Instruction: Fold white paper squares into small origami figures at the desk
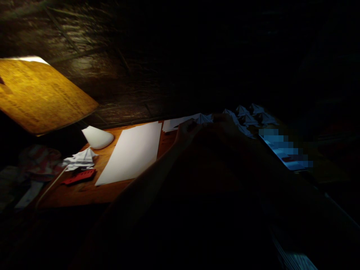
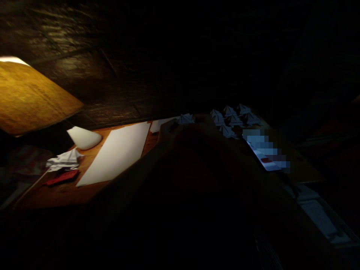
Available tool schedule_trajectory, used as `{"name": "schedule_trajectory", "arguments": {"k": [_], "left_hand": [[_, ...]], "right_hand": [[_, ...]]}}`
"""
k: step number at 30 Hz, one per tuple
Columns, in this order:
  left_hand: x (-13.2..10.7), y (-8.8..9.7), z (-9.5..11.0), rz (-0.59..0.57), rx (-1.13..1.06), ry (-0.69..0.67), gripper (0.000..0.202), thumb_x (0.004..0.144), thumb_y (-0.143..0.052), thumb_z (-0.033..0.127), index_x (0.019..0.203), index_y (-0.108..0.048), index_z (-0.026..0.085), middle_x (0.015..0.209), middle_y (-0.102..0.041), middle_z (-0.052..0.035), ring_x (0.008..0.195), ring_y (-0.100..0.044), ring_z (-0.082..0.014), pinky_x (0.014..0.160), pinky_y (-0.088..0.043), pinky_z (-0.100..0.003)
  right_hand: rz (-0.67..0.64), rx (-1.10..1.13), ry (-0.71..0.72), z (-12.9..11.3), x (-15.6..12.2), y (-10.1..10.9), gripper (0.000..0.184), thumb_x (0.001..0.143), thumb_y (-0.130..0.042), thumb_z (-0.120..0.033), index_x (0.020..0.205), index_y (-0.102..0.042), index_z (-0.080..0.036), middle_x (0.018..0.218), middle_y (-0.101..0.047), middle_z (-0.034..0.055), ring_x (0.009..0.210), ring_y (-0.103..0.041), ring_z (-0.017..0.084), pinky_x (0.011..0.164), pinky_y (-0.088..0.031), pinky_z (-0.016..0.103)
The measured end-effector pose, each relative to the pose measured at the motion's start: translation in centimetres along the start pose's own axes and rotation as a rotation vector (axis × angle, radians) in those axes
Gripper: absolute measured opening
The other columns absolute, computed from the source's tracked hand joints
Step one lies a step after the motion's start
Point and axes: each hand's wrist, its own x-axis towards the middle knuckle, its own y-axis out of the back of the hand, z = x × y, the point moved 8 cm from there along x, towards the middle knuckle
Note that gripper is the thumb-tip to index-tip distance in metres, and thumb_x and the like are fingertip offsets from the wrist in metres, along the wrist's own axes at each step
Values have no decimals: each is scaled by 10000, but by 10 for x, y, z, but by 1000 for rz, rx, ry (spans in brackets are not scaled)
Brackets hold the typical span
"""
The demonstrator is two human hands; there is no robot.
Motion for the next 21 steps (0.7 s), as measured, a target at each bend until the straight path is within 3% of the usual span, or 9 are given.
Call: {"name": "schedule_trajectory", "arguments": {"k": [7,16,21], "left_hand": [[1,0,-8,-15,-124,90,211,801,-754,382,805,-689,181,758,-699,-14,738,-647,-156,671,-510,-285],[4,7,-20,16,-99,124,237,848,-698,408,758,-663,191,763,-701,-40,737,-662,-167,686,-533,-307],[3,8,-24,27,-115,127,282,863,-698,444,749,-660,189,738,-692,-37,703,-657,-156,667,-534,-296]], "right_hand": [[-3,3,-3,-3,-5,-5,394,551,-919,-337,586,-558,-183,569,-476,-63,532,-444,86,552,-343,262],[43,-58,-11,4,3,1,381,606,-871,-507,631,-671,-183,631,-623,0,591,-535,119,567,-398,266],[67,-131,29,0,2,4,396,612,-873,-514,606,-656,-182,589,-591,-7,568,-507,111,543,-386,260]]}}
